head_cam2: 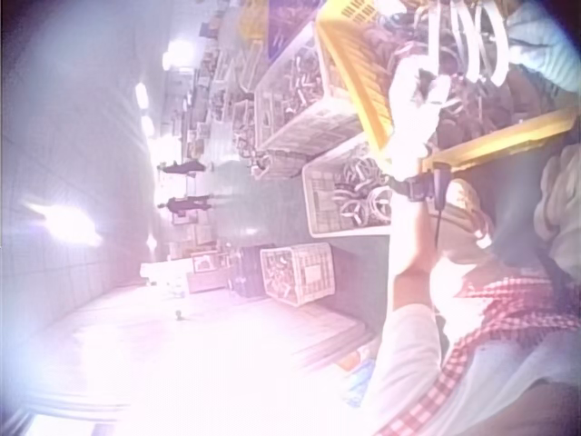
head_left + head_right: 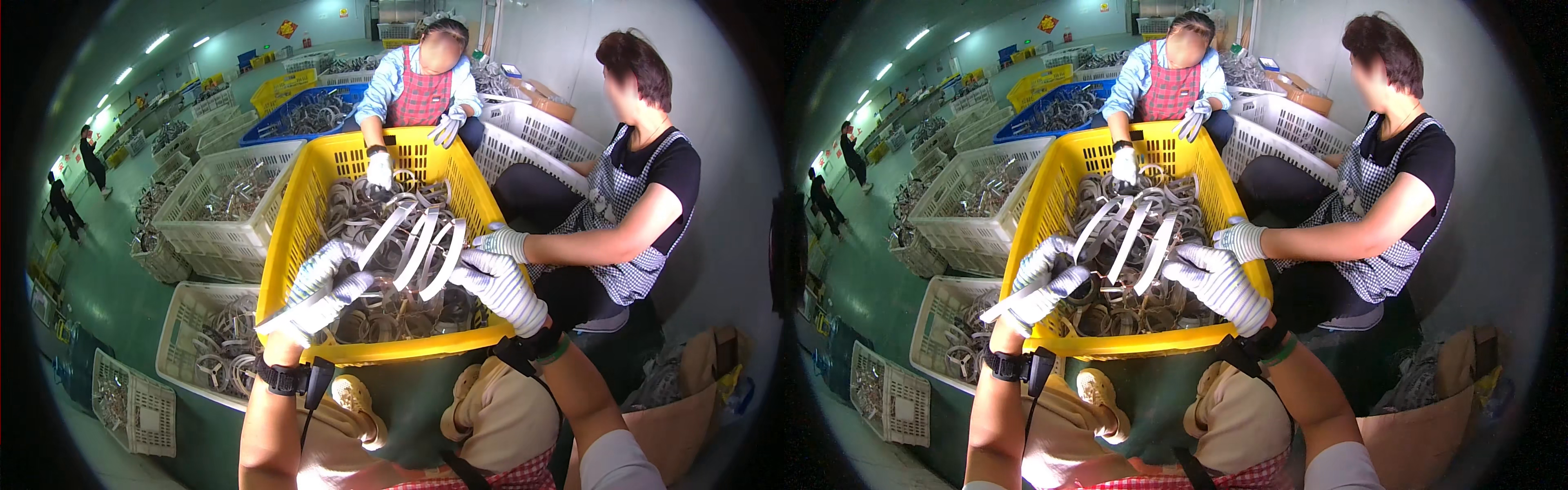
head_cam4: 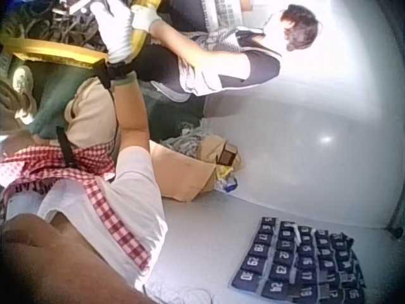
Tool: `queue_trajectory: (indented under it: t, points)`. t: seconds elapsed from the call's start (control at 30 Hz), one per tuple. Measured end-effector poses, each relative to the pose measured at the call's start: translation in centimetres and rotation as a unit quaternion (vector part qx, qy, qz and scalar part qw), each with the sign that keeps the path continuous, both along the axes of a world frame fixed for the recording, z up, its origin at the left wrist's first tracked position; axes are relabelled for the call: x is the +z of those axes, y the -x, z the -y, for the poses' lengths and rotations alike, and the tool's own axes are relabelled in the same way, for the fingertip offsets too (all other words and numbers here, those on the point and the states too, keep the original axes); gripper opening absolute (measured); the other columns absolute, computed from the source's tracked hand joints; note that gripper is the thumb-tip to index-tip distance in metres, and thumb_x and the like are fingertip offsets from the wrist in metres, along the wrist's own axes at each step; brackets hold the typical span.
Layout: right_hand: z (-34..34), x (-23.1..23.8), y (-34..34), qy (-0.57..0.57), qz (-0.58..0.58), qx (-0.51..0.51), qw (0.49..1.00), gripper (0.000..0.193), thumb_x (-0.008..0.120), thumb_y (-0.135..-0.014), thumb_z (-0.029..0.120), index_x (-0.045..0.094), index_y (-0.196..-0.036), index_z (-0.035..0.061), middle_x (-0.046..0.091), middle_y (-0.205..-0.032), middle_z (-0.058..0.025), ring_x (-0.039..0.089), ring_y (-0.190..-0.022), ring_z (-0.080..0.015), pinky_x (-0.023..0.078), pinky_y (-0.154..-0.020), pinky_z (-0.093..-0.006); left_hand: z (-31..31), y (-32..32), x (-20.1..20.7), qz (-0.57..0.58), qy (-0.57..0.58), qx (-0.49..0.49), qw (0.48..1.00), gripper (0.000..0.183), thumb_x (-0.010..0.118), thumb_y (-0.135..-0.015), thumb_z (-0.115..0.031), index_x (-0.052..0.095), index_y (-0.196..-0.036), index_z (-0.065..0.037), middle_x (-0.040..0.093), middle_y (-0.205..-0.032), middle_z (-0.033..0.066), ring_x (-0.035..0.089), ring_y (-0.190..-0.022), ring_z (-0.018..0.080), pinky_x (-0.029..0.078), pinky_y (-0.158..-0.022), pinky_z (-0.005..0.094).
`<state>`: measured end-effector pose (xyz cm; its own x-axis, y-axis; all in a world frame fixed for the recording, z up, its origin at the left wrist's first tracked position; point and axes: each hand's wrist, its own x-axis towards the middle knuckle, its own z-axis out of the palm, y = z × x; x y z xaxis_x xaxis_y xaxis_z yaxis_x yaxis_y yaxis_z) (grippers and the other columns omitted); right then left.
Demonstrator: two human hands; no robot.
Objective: Sorting and inspecting metal components in a factory setting.
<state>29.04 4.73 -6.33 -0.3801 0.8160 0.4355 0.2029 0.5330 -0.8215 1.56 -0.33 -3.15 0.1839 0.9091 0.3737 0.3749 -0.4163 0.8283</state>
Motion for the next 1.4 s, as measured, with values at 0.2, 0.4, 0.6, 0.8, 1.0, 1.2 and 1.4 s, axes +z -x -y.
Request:
queue_trajectory:
  t: [0.2,0.4,0.6,0.8,1.0,1.2,1.4]
  points:
    - [-0.8,-1.0,-0.1,0.042,-0.069,0.046,0.996,0.016,0.064,-0.085,0.009,0.064,-0.096,-0.0033,0.067,-0.082,-0.0081,0.060,-0.075,-0.0115,0.048,-0.068,-0.0263,0.1,-0.3,-0.1,0.020,-0.055,0.029,0.998,0.019,0.065,-0.084,-0.010,0.057,-0.101,-0.007,0.053,-0.081,-0.0063,0.045,-0.071,0.0043,0.041,-0.065,0.0213]
    - [0.0,0.2,0.2,-0.001,-0.049,0.007,0.999,0.016,0.063,-0.086,0.009,0.064,-0.097,-0.0027,0.067,-0.083,-0.0073,0.060,-0.077,-0.0106,0.048,-0.071,-0.0255,0.2,-0.3,0.0,0.032,-0.034,-0.016,0.999,0.024,0.062,-0.085,-0.007,0.058,-0.109,-0.007,0.055,-0.083,-0.0056,0.047,-0.072,0.0042,0.041,-0.065,0.0203]
    - [0.0,0.8,0.1,0.023,-0.037,0.002,0.999,0.018,0.063,-0.087,0.011,0.065,-0.098,-0.0025,0.068,-0.085,-0.0067,0.060,-0.078,-0.0108,0.049,-0.072,-0.0257,-0.5,-1.0,0.2,0.042,-0.054,-0.049,0.996,0.024,0.062,-0.085,-0.007,0.058,-0.109,-0.007,0.057,-0.088,-0.0043,0.050,-0.076,0.0050,0.043,-0.069,0.0202]
    - [-0.3,1.7,0.2,0.173,-0.063,0.046,0.982,0.018,0.058,-0.091,0.018,0.064,-0.100,0.0039,0.062,-0.070,-0.0031,0.054,-0.065,-0.0069,0.044,-0.060,-0.0221,0.4,-2.8,2.0,0.124,-0.068,0.023,0.990,0.023,0.058,-0.086,-0.004,0.058,-0.109,-0.007,0.056,-0.088,-0.0048,0.050,-0.079,0.0073,0.042,-0.072,0.0208]
    - [-1.5,0.6,2.6,0.234,-0.311,0.207,0.898,0.029,0.055,-0.092,0.027,0.060,-0.103,0.0012,0.063,-0.098,-0.0112,0.061,-0.093,-0.0211,0.051,-0.078,-0.0332,-1.2,-5.0,-1.8,0.102,0.028,-0.095,0.990,0.026,0.060,-0.088,-0.010,0.056,-0.113,-0.005,0.059,-0.088,0.0004,0.053,-0.074,0.0091,0.045,-0.067,0.0227]
    - [-0.2,2.7,5.8,0.325,-0.228,0.277,0.875,0.043,0.058,-0.090,0.031,0.050,-0.121,0.0020,0.057,-0.113,-0.0094,0.059,-0.099,-0.0186,0.049,-0.084,-0.0314,-0.5,-5.2,-1.2,0.173,0.148,-0.132,0.965,0.035,0.061,-0.090,-0.024,0.054,-0.122,-0.014,0.059,-0.080,-0.0044,0.051,-0.061,0.0048,0.041,-0.051,0.0194]
    - [-2.4,0.1,5.6,0.306,-0.175,0.153,0.923,0.044,0.053,-0.093,0.036,0.051,-0.123,0.0050,0.055,-0.121,-0.0111,0.054,-0.109,-0.0223,0.040,-0.098,-0.0367,-1.5,6.5,3.8,0.279,0.096,0.085,0.952,0.033,0.053,-0.093,-0.035,0.064,-0.102,-0.006,0.049,-0.064,-0.0089,0.042,-0.052,0.0013,0.033,-0.044,0.0166]
